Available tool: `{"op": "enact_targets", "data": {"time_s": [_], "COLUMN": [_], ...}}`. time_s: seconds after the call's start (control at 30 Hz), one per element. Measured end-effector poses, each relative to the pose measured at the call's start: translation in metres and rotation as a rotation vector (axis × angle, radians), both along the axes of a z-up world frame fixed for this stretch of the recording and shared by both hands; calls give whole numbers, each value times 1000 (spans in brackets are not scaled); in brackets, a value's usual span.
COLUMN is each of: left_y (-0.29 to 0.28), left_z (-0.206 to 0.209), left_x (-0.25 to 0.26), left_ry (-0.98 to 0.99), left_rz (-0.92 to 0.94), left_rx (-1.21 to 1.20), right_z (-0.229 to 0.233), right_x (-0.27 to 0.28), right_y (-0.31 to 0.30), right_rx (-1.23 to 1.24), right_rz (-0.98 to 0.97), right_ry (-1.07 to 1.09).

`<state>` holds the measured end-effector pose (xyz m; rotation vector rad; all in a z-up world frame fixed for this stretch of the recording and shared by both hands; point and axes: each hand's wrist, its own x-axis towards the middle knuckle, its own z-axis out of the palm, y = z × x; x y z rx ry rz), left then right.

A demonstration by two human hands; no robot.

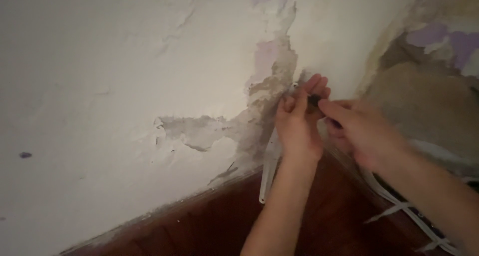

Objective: Installing white L-shaped metal brackets into a wall using a screwdriver.

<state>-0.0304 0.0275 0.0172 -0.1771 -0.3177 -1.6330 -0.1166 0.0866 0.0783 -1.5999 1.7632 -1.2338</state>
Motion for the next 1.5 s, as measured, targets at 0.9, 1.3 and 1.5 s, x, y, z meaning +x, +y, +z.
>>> {"op": "enact_targets", "data": {"time_s": [0.9, 1.3, 1.5], "left_y": [12, 52, 71], "left_z": [-4, -34, -66], "left_x": [15, 25, 75], "left_ry": [-17, -494, -941], "left_rz": [-119, 236, 349], "left_rx": [-145, 325, -296], "right_z": [13, -7, 4], "right_x": [21, 3, 5], "right_y": [12, 14, 19], "right_rx": [27, -759, -629], "right_rz": [-213, -173, -131], "right_ry": [1582, 1871, 1592]}}
